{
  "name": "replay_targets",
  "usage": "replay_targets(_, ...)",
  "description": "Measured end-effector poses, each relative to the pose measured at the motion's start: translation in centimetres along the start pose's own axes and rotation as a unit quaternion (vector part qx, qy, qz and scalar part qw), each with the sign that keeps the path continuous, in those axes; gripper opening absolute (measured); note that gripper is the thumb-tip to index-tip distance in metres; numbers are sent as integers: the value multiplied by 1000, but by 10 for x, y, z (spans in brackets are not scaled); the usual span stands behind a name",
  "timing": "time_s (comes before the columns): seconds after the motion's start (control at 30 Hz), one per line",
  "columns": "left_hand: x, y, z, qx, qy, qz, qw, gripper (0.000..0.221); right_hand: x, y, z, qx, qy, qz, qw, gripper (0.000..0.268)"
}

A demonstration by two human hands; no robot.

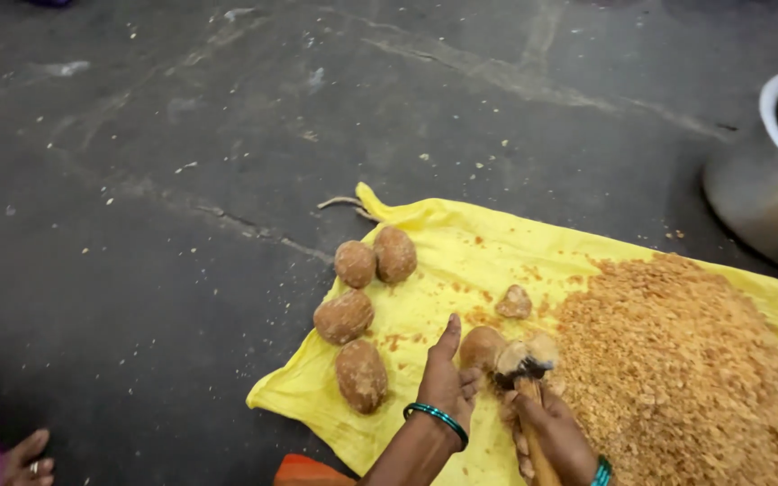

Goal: The person sits on the floor beside a yellow cloth holding a pile of crumbled jaggery and several solid jaggery blocks. They hold each block steady with one hand and strike it with a wooden mallet, breaking it into crumbs that join the pile, then move to the next block.

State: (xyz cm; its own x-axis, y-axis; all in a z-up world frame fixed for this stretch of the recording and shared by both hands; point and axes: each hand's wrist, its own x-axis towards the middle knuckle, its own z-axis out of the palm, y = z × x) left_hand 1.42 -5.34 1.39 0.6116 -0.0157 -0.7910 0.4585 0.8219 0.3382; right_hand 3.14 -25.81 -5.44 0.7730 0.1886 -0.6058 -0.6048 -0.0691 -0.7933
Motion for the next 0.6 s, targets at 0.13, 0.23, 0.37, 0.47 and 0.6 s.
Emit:
replay_targets(0.13, -3, 4, -8, 35, 39, 61, 997, 84, -41, -38, 6, 76, -99, 33, 992, 21)
replay_targets(0.23, 2, 13, -18, 25, 44, 75, 996, 84, -44, -35, -33, 113, -161, -36, 980, 25)
replay_targets(0.37, 12, 13, -20, 107, 12, 79, 991, 80, -41, -21, -61, 42, -114, -128, 984, 32)
replay_targets(0.47, 25, 11, -21, 113, 0, 119, 987, 70, 14, 41, -52, 140, -64, -24, 988, 35)
replay_targets(0.6, 14, 26, -31, 119, 37, 81, 989, 62, 37, 70, -99, -233, 47, -72, 969, 61)
